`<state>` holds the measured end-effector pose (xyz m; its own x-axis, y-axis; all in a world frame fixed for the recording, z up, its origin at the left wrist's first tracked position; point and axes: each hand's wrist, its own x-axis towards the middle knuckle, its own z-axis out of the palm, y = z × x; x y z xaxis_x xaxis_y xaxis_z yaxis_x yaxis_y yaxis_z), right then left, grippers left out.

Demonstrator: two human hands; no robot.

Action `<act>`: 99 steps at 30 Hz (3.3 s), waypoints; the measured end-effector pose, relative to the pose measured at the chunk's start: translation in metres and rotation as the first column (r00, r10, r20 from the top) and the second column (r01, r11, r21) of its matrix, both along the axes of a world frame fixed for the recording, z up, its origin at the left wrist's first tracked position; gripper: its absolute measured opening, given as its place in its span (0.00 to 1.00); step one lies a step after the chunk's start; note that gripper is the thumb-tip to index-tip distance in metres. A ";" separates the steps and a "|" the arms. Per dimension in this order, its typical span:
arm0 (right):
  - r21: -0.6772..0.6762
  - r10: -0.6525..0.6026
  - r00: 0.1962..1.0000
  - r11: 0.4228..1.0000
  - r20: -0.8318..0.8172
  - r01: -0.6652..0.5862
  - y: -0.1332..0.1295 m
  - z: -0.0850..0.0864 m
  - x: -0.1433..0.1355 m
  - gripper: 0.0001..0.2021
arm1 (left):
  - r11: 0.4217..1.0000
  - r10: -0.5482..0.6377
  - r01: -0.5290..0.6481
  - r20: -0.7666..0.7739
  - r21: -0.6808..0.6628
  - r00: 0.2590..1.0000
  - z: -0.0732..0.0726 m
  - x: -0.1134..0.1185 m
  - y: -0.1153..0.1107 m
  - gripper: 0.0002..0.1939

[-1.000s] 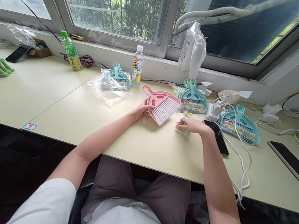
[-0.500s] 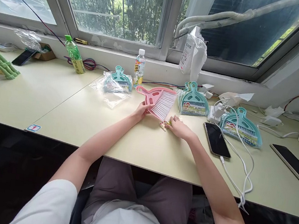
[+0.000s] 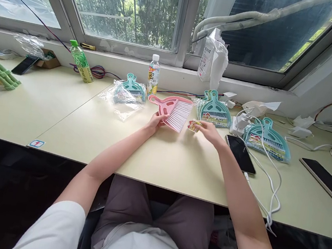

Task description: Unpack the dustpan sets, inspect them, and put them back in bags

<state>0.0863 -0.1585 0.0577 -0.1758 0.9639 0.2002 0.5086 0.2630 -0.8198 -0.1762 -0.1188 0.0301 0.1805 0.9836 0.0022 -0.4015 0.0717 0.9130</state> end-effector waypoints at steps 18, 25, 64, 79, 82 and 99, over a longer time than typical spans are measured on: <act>0.183 -0.087 0.761 0.982 0.643 -0.042 -0.020 -0.036 -0.070 0.36 | 0.963 -0.264 0.268 -0.129 0.021 0.956 0.003 0.009 -0.013 0.31; 0.199 -0.114 0.794 0.980 0.597 -0.009 -0.019 -0.035 -0.065 0.36 | 0.954 -0.279 0.289 -0.115 0.080 0.953 0.000 0.007 -0.011 0.34; -0.229 -0.101 0.786 0.972 -0.610 -0.053 -0.013 -0.036 -0.061 0.33 | 0.952 -0.254 0.269 -0.116 0.143 0.960 0.004 0.014 -0.016 0.38; -0.289 -0.195 0.759 0.957 -0.621 0.009 -0.008 -0.043 -0.058 0.26 | 0.741 0.646 -0.369 -0.745 0.561 0.166 0.016 -0.096 0.030 0.43; -0.297 -0.191 0.756 0.955 -0.626 -0.005 -0.009 -0.044 -0.060 0.25 | 0.775 0.523 -0.386 -0.851 0.500 -0.053 0.008 -0.119 0.034 0.47; -0.290 -0.249 0.675 0.955 -0.694 0.054 -0.004 -0.051 -0.061 0.20 | 0.859 0.492 0.225 -0.863 0.460 -0.112 0.003 -0.084 0.026 0.33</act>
